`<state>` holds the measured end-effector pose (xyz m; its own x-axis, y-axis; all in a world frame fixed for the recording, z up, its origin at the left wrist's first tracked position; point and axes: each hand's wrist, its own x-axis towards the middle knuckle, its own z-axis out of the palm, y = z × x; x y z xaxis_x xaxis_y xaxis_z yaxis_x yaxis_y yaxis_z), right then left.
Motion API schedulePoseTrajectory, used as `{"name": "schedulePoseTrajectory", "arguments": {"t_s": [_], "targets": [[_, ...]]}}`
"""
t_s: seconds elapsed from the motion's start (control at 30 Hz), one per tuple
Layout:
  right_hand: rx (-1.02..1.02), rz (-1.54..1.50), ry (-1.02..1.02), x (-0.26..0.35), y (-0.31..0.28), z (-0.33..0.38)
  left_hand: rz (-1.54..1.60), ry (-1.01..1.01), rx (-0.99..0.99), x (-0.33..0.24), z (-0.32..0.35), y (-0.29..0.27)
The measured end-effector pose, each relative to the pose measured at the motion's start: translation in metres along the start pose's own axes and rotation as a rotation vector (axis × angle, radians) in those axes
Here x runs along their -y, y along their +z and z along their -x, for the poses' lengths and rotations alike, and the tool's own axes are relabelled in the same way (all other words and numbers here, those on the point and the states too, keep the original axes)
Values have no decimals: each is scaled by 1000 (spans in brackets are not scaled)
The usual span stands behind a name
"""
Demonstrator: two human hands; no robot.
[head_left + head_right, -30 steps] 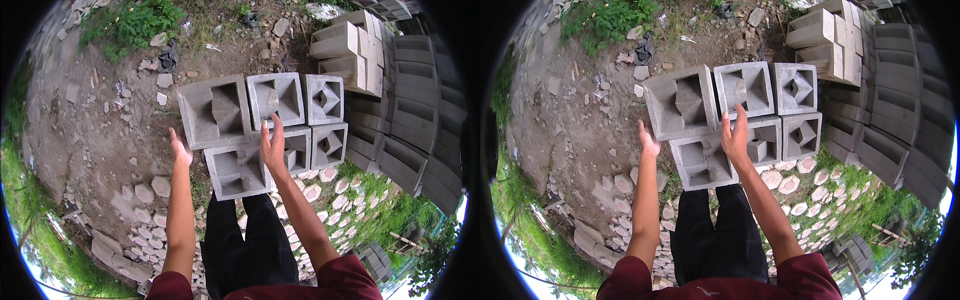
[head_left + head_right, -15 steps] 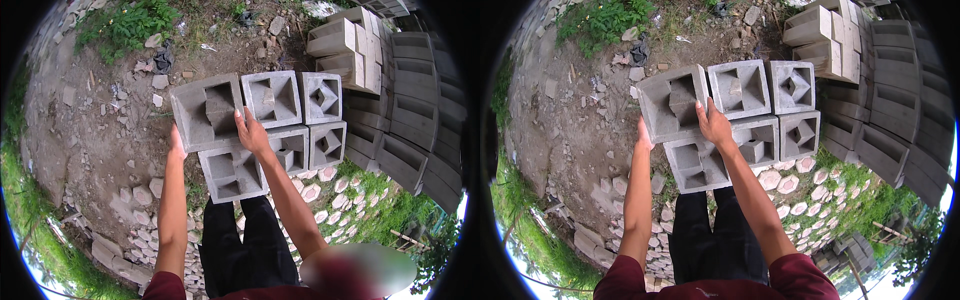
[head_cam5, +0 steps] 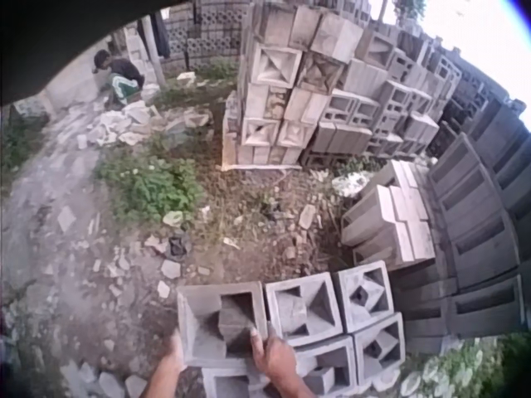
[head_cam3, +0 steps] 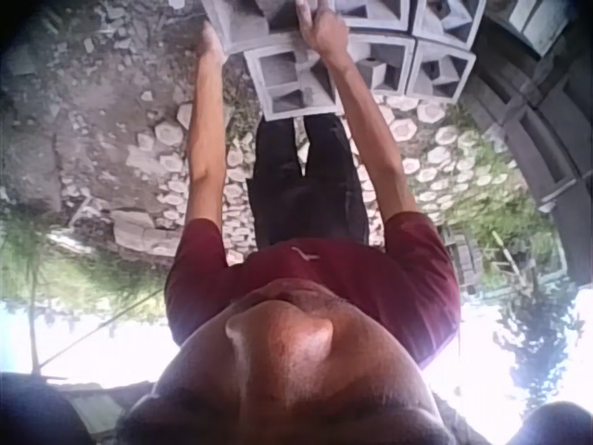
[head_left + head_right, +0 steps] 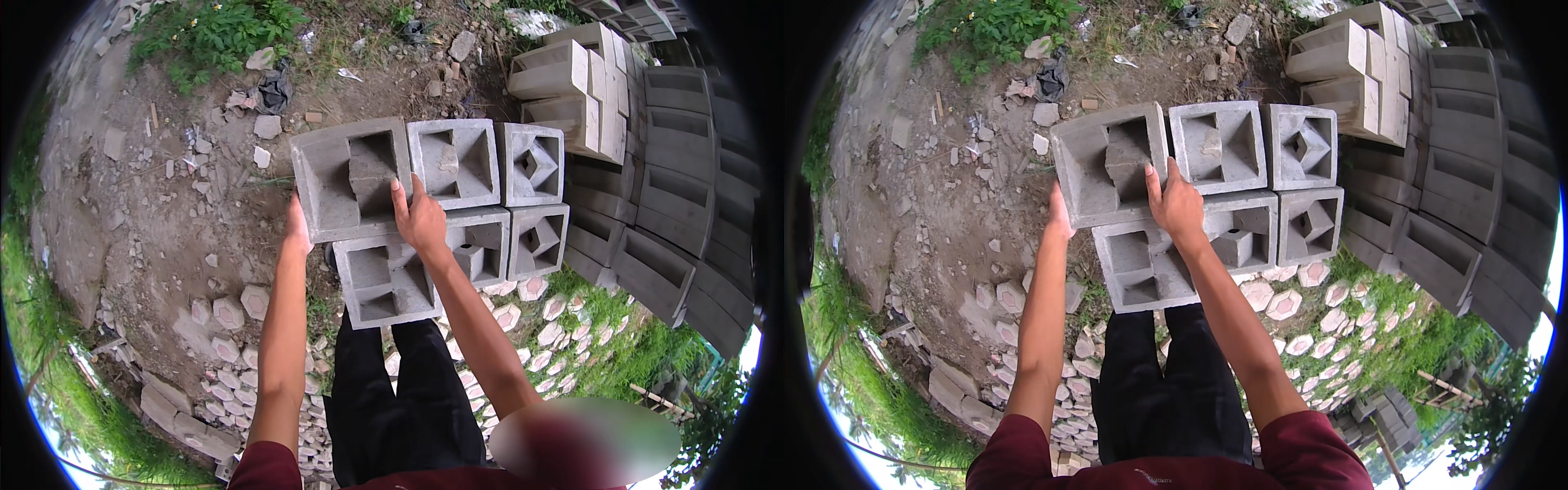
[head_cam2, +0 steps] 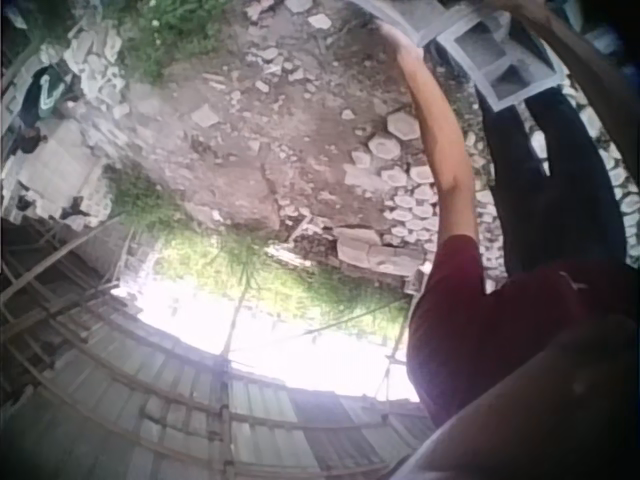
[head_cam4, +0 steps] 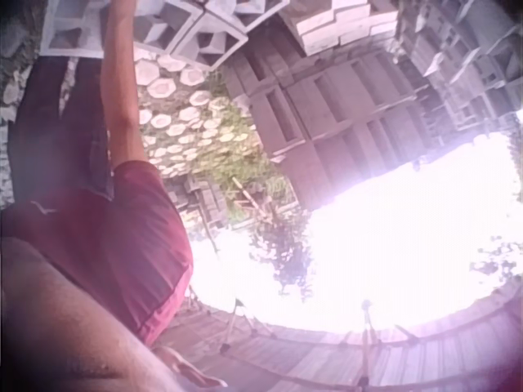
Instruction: The person stacks decorative concrete blocks by picking them up one at a time from a large pile and placing them onto a smaller stack on the ground.
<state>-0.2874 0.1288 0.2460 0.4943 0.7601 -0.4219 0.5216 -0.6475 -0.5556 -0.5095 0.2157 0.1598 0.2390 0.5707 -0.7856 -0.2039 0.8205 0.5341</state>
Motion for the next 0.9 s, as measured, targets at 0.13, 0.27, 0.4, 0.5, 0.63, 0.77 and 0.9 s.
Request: {"name": "schedulePoseTrajectory", "arguments": {"t_s": [0.13, 0.27, 0.4, 0.5, 0.63, 0.77, 0.9], "targets": [[-29, 50, 23, -1, 2, 1, -14, -13, -36, 4, 0, 8], [-25, 31, 11, 6, -1, 4, 31, 0, -2, 3, -1, -2], [-2, 30, 23, 1, 0, 2, 10, -14, 13, 2, 1, 4], [45, 2, 12, -6, 1, 1, -3, -25, -45, 0, 6, 11], [63, -471, -95, -32, -3, -7, -11, 39, -74, -4, 12, 12], [-14, -763, -49, -67, -6, 1, -8, 60, -173, 7, 23, 17], [-198, -724, -26, -98, -1, 30, 174, 60, -104, 18, 42, 18]]}}
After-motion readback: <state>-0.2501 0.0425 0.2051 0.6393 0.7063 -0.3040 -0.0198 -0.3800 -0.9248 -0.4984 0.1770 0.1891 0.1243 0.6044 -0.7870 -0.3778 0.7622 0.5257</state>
